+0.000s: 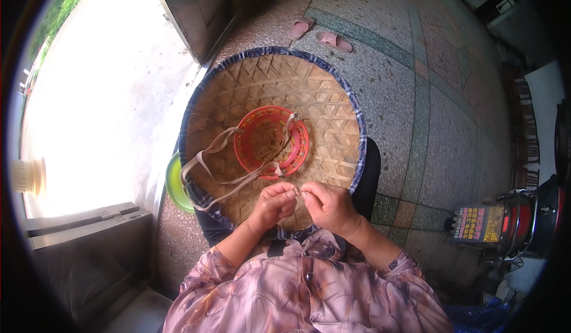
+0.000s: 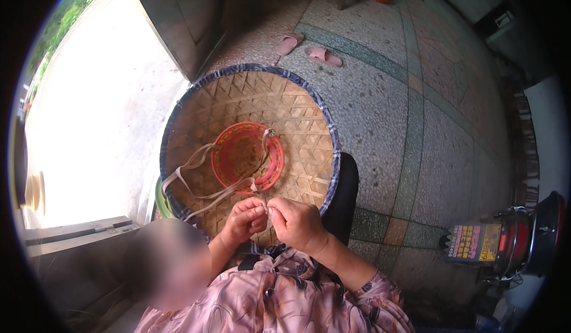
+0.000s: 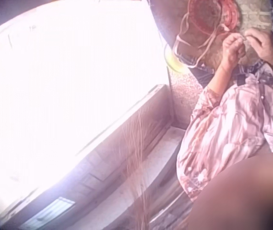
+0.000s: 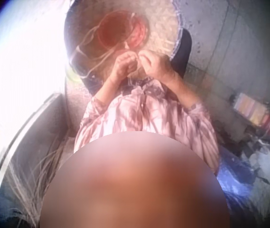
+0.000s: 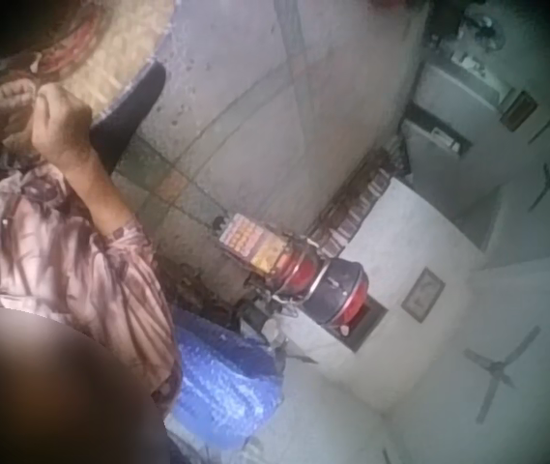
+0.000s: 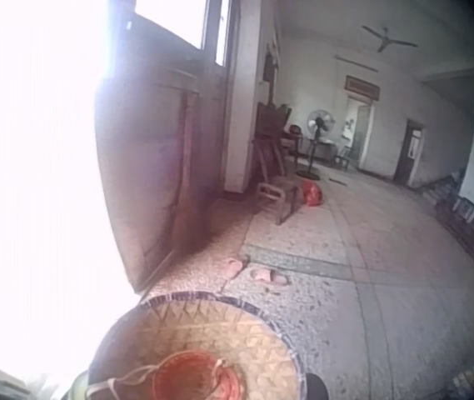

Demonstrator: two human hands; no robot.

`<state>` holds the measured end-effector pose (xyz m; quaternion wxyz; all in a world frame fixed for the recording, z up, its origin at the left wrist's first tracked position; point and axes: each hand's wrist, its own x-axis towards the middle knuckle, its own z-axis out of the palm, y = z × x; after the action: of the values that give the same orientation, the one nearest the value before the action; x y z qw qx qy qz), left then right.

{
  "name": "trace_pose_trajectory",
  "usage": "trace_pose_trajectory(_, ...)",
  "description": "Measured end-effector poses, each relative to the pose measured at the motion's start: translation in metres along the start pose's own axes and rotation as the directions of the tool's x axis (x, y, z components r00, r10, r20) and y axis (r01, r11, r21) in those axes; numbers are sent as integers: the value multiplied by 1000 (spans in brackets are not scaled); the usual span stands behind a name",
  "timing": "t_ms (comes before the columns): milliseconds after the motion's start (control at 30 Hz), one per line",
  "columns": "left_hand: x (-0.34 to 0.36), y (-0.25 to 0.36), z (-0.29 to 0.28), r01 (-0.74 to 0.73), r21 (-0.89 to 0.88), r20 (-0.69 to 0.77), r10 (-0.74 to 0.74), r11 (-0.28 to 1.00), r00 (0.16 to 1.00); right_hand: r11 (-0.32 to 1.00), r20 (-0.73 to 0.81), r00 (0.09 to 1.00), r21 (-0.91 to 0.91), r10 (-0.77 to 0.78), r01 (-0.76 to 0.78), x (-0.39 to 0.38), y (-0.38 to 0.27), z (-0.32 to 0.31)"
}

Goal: Repairing the woven edge of a bamboo hat using a needle and thread.

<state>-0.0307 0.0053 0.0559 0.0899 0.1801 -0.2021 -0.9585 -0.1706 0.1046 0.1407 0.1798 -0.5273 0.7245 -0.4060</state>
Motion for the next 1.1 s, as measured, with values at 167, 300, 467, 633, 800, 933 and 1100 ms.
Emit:
trace_pose_trajectory(167, 0, -1, -2, 12, 14, 19, -13, 1000, 1000, 1000, -3, 1000, 14, -3, 3, 2, -2, 1)
trace_pose_trajectory(300, 0, -2, -2, 22, 7, 21, -22, 1000, 1000, 1000, -3, 1000, 14, -4, 4, 2, -3, 1)
trace_pose_trajectory(467, -1, -1, 1, 19, -15, 43, -19, 1000, 999, 1000, 4, 1000, 23, -20, 20, 1, 0, 2)
trace_pose_trajectory(633, -1, 0, 1, 18, -7, 47, -18, 1000, 999, 999, -4, 999, 36, -33, 33, 2, -1, 3)
trace_pose_trajectory(800, -1, -1, 0, 19, -8, 39, -18, 1000, 999, 998, 16, 999, 36, -47, 46, 1, 2, 2)
trace_pose_trajectory(933, 0, 0, 1, 30, -6, 32, -30, 1000, 999, 998, 17, 999, 54, -40, 39, 1, 2, 2)
trace_pose_trajectory(1100, 0, 0, -1, 29, -15, 48, -28, 999, 998, 996, 26, 999, 77, -44, 41, 3, 1, 0)
